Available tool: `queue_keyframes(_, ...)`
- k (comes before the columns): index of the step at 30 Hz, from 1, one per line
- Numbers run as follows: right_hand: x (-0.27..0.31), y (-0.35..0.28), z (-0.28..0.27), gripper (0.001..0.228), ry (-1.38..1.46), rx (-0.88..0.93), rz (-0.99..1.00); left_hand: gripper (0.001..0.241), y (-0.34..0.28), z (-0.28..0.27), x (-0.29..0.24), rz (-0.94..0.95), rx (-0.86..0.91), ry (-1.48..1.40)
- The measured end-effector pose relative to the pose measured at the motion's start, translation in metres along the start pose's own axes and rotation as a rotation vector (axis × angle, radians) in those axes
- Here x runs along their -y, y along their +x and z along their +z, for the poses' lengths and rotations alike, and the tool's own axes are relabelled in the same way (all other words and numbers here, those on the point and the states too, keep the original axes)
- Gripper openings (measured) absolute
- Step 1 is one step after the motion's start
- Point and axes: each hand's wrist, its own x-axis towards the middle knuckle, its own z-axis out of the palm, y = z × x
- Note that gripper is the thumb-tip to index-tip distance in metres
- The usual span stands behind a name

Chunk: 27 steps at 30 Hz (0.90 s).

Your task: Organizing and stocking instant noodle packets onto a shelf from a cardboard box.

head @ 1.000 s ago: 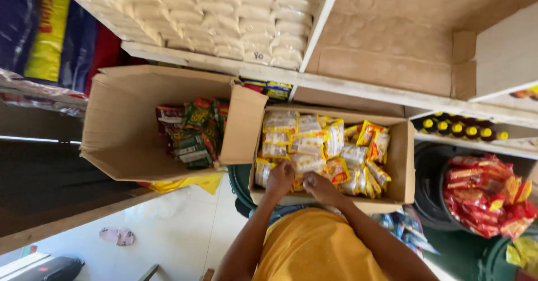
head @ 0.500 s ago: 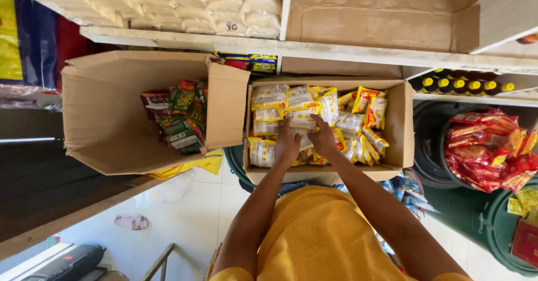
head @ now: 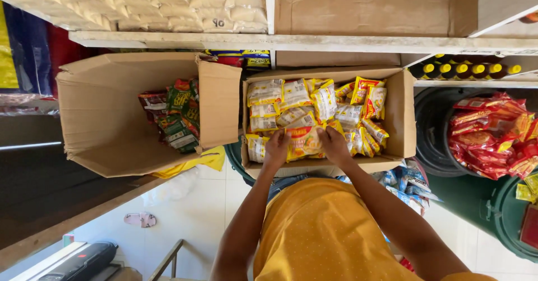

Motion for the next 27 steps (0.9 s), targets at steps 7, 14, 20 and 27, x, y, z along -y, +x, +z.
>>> queue_keyframes(7, 0.050, -0.001, 0.000, 0.042, -0.091, -0.104, 0.037, 0.056, -0.006, 0.022, -0.005, -0.184, -0.118, -0.082)
queue_keyframes(14, 0.066, -0.001, -0.001, 0.047, 0.105, -0.097, 0.220, 0.056, -0.017, 0.005, -0.068, -0.116, -0.209, -0.152)
queue_keyframes(20, 0.031, 0.002, -0.001, 0.042, 0.318, -0.165, 0.089, 0.047, -0.019, -0.007, -0.090, 0.124, -0.346, -0.183)
queue_keyframes(27, 0.064, -0.012, -0.004, 0.032, 0.296, -0.196, -0.022, 0.052, -0.016, 0.003, -0.055, -0.194, -0.194, -0.312)
